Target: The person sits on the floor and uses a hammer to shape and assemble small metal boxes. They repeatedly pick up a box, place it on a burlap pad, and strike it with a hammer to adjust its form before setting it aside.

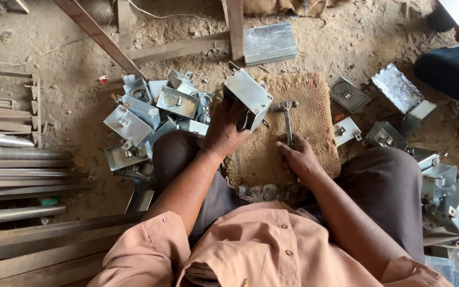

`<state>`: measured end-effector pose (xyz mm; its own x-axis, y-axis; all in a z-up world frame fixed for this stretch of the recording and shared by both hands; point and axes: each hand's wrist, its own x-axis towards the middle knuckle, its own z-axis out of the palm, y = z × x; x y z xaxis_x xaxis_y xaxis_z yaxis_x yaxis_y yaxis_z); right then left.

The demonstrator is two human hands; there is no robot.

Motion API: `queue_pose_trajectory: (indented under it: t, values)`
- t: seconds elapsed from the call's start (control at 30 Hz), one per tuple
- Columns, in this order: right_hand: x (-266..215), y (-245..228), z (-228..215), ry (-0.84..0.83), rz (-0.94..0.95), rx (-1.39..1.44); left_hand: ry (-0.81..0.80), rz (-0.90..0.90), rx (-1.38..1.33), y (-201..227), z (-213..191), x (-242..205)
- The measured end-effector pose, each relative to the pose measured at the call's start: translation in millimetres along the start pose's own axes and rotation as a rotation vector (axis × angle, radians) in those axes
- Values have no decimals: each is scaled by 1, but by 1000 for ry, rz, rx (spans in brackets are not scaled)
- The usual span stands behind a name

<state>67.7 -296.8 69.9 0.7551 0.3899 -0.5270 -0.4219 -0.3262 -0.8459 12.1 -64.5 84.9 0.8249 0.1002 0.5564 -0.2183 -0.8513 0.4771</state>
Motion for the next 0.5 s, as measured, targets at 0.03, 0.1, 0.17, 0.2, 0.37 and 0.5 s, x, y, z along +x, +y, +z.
queue_pose_trajectory:
  t: [0.03, 0.1, 0.17, 0.2, 0.37, 0.5]
  values:
    - [-1, -1, 1, 10, -3, -24, -17, -28, -11, 0, -1, -1]
    - [-2, -2, 2, 29, -12, -72, -45, -19, -18, 0, -2, 0]
    - [-3, -3, 3, 39, -38, -107, -83, -46, -25, -1, -3, 0]
    - [-4, -3, 3, 47, -52, -124, -108, -76, -29, -1, -3, 0]
    - [-5, -5, 2, 37, -42, -138, -147, -116, -10, -2, -4, -2]
    - [-6, -8, 4, 40, -24, -133, -144, -101, -11, -6, -4, -3]
